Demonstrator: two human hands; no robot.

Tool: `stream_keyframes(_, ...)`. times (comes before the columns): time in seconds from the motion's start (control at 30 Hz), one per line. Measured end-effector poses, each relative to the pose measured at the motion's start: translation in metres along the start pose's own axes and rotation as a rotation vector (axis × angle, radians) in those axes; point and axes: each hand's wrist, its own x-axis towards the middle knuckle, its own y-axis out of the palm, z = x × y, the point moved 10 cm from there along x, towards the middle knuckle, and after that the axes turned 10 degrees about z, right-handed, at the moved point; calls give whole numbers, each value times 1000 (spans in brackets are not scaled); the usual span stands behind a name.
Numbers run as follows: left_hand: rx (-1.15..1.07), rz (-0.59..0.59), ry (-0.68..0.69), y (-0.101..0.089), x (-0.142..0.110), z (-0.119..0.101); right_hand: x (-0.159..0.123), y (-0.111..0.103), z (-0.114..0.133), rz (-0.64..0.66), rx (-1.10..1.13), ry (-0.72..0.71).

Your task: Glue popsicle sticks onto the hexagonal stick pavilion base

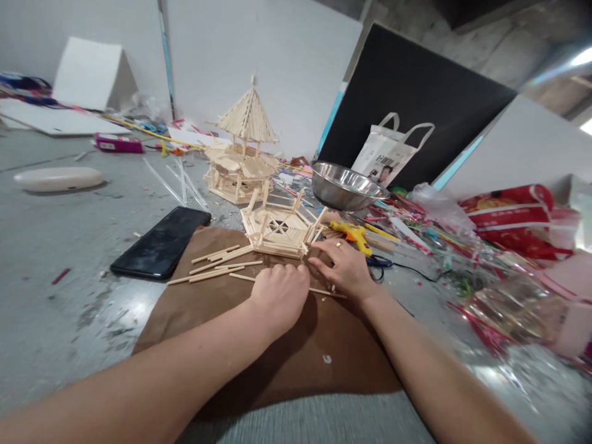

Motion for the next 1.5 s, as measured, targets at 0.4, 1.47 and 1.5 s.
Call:
stream_keyframes(0.4,8,-57,7,0,-2,-4,4,0,15,-12,-44,-48)
stream_keyframes(1.47,-18,-2,34,5,0,-4,5,3,14,25,-23,-35)
stream_keyframes(1.5,-17,-4,35,5,1,-4,5,3,14,24,-24,-34)
